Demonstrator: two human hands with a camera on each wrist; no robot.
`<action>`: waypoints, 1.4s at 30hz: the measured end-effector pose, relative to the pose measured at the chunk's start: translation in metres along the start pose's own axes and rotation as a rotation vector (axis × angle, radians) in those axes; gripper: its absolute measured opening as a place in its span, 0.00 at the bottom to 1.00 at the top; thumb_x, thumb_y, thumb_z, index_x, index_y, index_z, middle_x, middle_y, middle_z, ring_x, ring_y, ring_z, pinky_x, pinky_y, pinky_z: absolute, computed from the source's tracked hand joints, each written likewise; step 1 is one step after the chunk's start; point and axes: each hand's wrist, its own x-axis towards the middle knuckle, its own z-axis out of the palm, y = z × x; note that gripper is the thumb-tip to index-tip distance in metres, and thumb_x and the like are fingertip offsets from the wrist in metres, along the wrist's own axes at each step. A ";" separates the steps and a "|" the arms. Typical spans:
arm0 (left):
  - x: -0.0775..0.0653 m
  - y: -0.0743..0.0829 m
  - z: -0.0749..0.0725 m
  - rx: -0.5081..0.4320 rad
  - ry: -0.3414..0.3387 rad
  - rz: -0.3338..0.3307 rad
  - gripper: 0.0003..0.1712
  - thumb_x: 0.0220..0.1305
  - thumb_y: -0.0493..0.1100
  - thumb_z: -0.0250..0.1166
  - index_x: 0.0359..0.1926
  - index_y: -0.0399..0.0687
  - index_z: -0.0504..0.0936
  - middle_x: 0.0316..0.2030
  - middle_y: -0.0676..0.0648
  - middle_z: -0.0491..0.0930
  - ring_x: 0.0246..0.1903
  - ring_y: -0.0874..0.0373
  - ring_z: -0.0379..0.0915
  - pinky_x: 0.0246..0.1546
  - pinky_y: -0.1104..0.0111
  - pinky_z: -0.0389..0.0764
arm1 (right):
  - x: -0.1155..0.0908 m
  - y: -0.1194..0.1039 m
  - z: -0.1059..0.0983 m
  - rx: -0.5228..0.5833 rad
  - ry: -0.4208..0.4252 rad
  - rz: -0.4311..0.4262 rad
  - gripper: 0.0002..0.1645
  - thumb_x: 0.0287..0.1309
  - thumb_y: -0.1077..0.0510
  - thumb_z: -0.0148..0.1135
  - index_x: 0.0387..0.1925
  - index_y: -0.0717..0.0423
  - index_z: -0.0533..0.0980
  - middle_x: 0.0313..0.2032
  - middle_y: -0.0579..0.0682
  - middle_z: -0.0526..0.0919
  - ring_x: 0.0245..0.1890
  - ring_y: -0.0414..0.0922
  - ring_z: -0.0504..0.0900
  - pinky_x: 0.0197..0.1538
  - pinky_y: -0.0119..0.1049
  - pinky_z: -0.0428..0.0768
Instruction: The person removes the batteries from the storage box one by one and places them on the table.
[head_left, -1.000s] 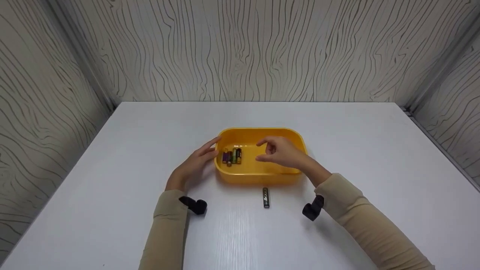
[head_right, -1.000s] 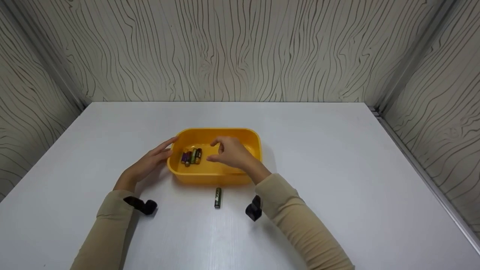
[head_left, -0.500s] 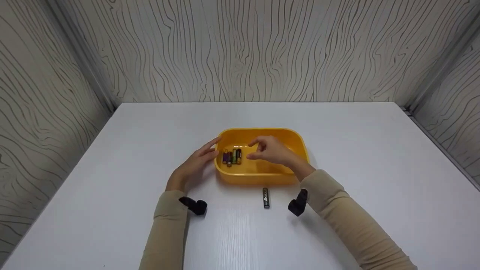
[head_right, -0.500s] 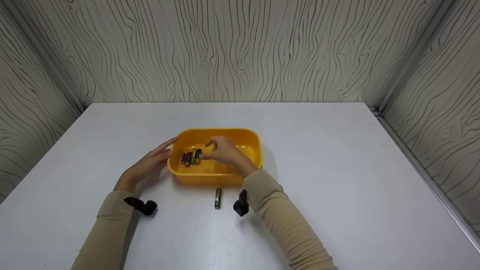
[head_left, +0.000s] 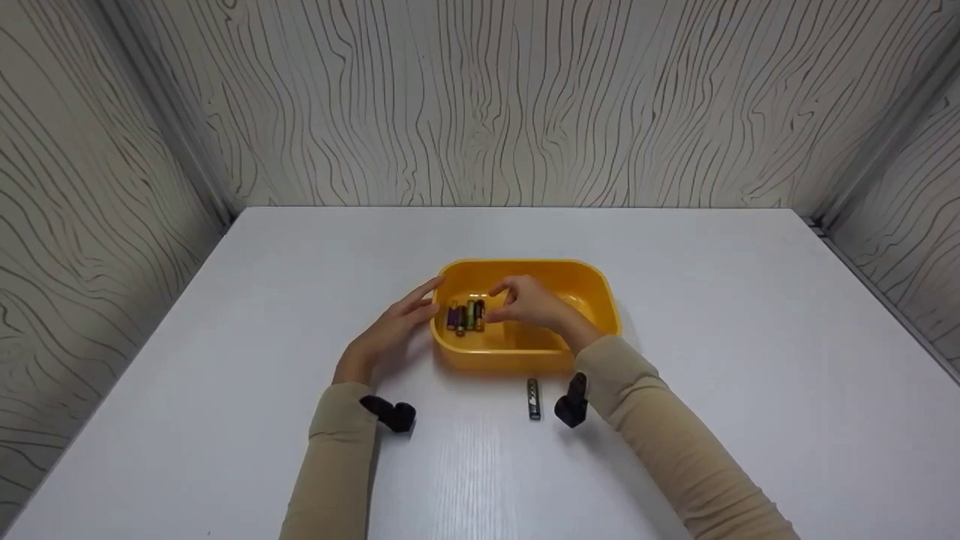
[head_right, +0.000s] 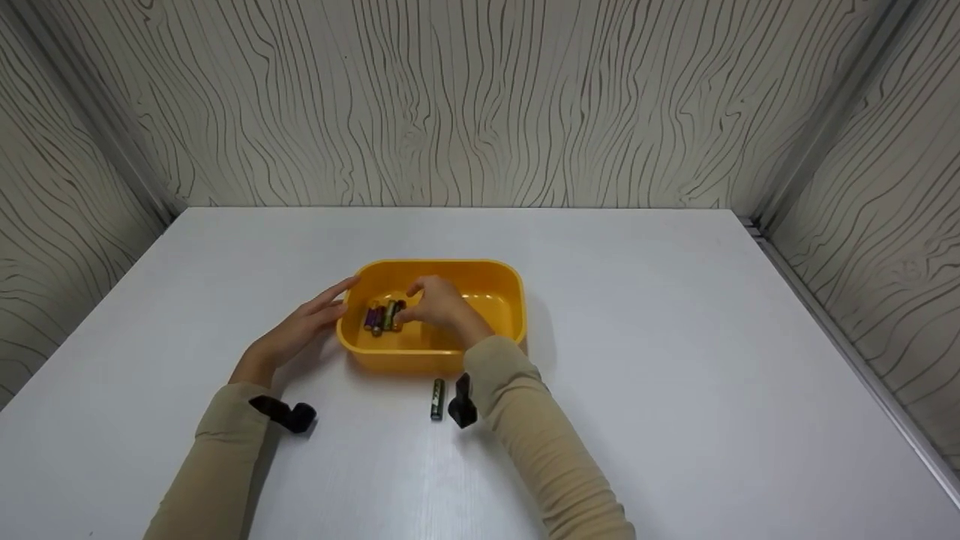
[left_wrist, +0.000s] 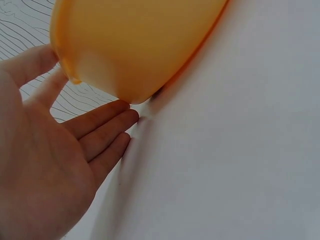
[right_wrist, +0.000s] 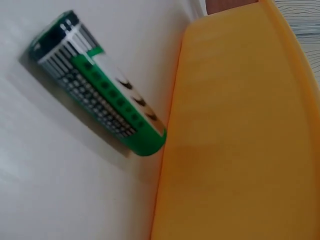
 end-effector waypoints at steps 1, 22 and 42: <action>0.000 -0.001 0.000 -0.001 0.002 0.000 0.29 0.70 0.59 0.52 0.70 0.78 0.59 0.73 0.50 0.60 0.76 0.45 0.49 0.74 0.38 0.41 | 0.002 0.000 0.001 -0.005 -0.002 0.005 0.30 0.56 0.54 0.68 0.57 0.64 0.73 0.31 0.48 0.72 0.30 0.41 0.67 0.33 0.28 0.68; -0.001 -0.006 -0.002 -0.058 -0.027 0.049 0.27 0.71 0.56 0.51 0.69 0.80 0.61 0.74 0.53 0.59 0.75 0.48 0.50 0.76 0.43 0.41 | 0.020 -0.004 0.013 0.042 -0.052 0.188 0.37 0.51 0.57 0.72 0.63 0.56 0.70 0.50 0.54 0.75 0.43 0.45 0.70 0.48 0.32 0.74; -0.001 -0.004 0.000 -0.069 -0.012 0.000 0.27 0.70 0.57 0.52 0.69 0.81 0.60 0.73 0.49 0.59 0.76 0.46 0.47 0.75 0.41 0.39 | 0.021 -0.001 0.020 -0.056 -0.054 0.154 0.35 0.50 0.58 0.72 0.61 0.57 0.72 0.59 0.57 0.76 0.52 0.49 0.71 0.68 0.45 0.70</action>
